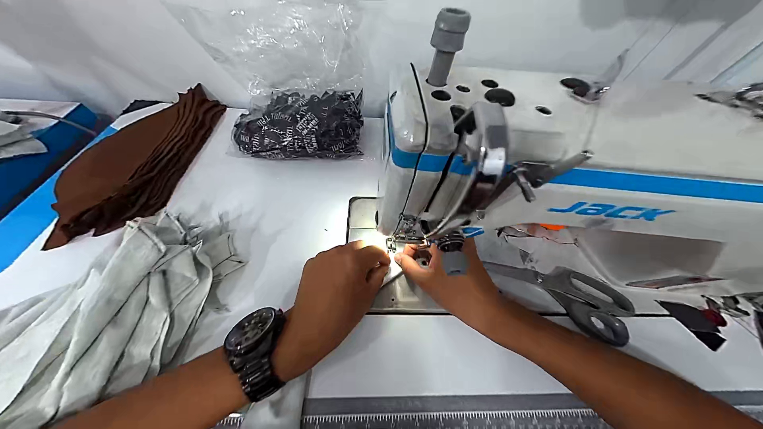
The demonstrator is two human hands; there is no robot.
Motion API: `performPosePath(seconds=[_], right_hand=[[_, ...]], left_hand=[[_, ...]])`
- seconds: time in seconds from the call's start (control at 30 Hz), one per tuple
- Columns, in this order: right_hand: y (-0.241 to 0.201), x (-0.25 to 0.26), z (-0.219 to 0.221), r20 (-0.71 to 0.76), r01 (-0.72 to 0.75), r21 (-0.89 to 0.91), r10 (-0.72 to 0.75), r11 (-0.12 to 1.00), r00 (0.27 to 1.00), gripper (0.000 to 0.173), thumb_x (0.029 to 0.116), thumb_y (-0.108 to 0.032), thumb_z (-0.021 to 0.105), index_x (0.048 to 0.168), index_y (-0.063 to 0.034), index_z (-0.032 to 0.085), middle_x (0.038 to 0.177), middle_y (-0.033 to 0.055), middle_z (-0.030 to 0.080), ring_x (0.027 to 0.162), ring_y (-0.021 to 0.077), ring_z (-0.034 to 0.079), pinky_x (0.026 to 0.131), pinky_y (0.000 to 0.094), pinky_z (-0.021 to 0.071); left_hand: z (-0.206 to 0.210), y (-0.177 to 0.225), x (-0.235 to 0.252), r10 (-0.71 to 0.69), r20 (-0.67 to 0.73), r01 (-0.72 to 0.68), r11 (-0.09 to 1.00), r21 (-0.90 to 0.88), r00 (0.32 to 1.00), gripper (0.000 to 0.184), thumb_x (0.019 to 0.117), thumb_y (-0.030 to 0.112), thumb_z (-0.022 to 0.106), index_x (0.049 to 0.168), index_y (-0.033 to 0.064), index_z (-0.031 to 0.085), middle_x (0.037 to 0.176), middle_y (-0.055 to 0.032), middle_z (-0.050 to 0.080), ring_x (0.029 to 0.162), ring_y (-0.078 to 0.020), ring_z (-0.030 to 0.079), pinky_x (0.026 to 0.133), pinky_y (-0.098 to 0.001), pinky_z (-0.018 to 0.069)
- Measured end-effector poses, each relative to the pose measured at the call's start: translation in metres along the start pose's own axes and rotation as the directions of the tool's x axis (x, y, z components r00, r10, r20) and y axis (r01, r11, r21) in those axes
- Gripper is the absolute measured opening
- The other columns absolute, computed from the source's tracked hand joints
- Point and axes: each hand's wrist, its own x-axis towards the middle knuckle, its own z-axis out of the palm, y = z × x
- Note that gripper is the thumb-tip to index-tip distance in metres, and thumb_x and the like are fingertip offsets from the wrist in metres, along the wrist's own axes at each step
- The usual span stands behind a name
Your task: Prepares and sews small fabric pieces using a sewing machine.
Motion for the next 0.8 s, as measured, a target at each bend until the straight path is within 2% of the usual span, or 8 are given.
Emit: performPosePath(seconds=[0.07, 0.17, 0.3, 0.37, 0.57, 0.7, 0.8], right_hand=[[0.0037, -0.0003, 0.0034, -0.015, -0.004, 0.001, 0.004, 1.000, 1.000, 0.029, 0.0918, -0.043, 0.070, 0.086, -0.0148, 0.073, 0.087, 0.0037, 0.070, 0.090, 0.0216, 0.066, 0.088, 0.0530, 0.0495], [0.0056, -0.0005, 0.0046, 0.016, -0.016, -0.038, 0.017, 0.999, 1.000, 0.028, 0.0926, -0.042, 0.070, 0.089, -0.0152, 0.075, 0.090, 0.0040, 0.071, 0.093, 0.0219, 0.067, 0.086, 0.0530, 0.0509], [0.0031, -0.0018, 0.0023, 0.047, -0.016, -0.124, 0.022, 0.992, 0.999, 0.030, 0.0936, -0.039, 0.069, 0.083, -0.0117, 0.075, 0.077, 0.0060, 0.069, 0.080, 0.0235, 0.069, 0.076, 0.0512, 0.0532], [0.0021, -0.0021, 0.0001, 0.032, -0.013, -0.132, 0.017, 0.991, 0.999, 0.028, 0.0925, -0.037, 0.070, 0.085, -0.0110, 0.075, 0.078, 0.0070, 0.069, 0.080, 0.0244, 0.069, 0.074, 0.0504, 0.0543], [0.0019, -0.0014, 0.0014, 0.004, 0.004, -0.139, -0.004, 0.990, 1.000, 0.019, 0.0910, -0.030, 0.073, 0.091, -0.0112, 0.076, 0.085, 0.0080, 0.071, 0.088, 0.0254, 0.069, 0.077, 0.0505, 0.0547], [0.0030, -0.0011, 0.0021, 0.002, 0.012, -0.156, -0.012, 0.988, 1.000, 0.019, 0.0904, -0.030, 0.073, 0.088, -0.0107, 0.076, 0.083, 0.0085, 0.071, 0.085, 0.0260, 0.069, 0.075, 0.0498, 0.0545], [0.0016, 0.0005, 0.0017, -0.012, 0.009, -0.156, -0.011, 0.988, 1.000, 0.022, 0.0898, -0.031, 0.074, 0.092, -0.0094, 0.076, 0.088, 0.0104, 0.071, 0.090, 0.0272, 0.069, 0.078, 0.0506, 0.0547]], left_hand=[[0.0039, -0.0009, -0.0007, 0.031, -0.055, -0.030, 0.999, 0.027, 0.998, 0.012, 0.0939, 0.027, 0.066, 0.094, 0.0243, 0.078, 0.080, 0.0072, 0.068, 0.069, -0.0097, 0.065, 0.057, -0.0333, 0.0531], [0.0071, -0.0002, -0.0005, 0.048, -0.110, -0.043, 0.998, 0.051, 0.993, 0.015, 0.0938, 0.028, 0.065, 0.092, 0.0234, 0.079, 0.077, 0.0068, 0.067, 0.068, -0.0097, 0.065, 0.056, -0.0316, 0.0522], [0.0092, -0.0010, 0.0006, 0.063, -0.143, -0.052, 0.996, 0.079, 0.988, 0.014, 0.0929, 0.027, 0.064, 0.089, 0.0221, 0.077, 0.074, 0.0061, 0.064, 0.066, -0.0103, 0.063, 0.054, -0.0306, 0.0501], [0.0095, -0.0014, 0.0006, 0.065, -0.146, -0.054, 0.995, 0.078, 0.987, 0.013, 0.0919, 0.026, 0.065, 0.086, 0.0215, 0.075, 0.072, 0.0068, 0.063, 0.065, -0.0093, 0.062, 0.054, -0.0295, 0.0499], [0.0100, -0.0007, 0.0007, 0.058, -0.151, -0.047, 0.996, 0.075, 0.987, 0.012, 0.0912, 0.026, 0.065, 0.086, 0.0205, 0.074, 0.073, 0.0071, 0.062, 0.066, -0.0087, 0.062, 0.055, -0.0284, 0.0493], [0.0100, -0.0006, 0.0010, 0.052, -0.149, -0.041, 0.996, 0.078, 0.988, 0.012, 0.0906, 0.025, 0.065, 0.084, 0.0206, 0.073, 0.071, 0.0073, 0.061, 0.064, -0.0085, 0.061, 0.054, -0.0286, 0.0485], [0.0088, -0.0009, 0.0022, 0.045, -0.146, -0.035, 0.997, 0.073, 0.988, 0.012, 0.0905, 0.026, 0.065, 0.085, 0.0207, 0.074, 0.074, 0.0073, 0.063, 0.067, -0.0089, 0.062, 0.055, -0.0298, 0.0497]])
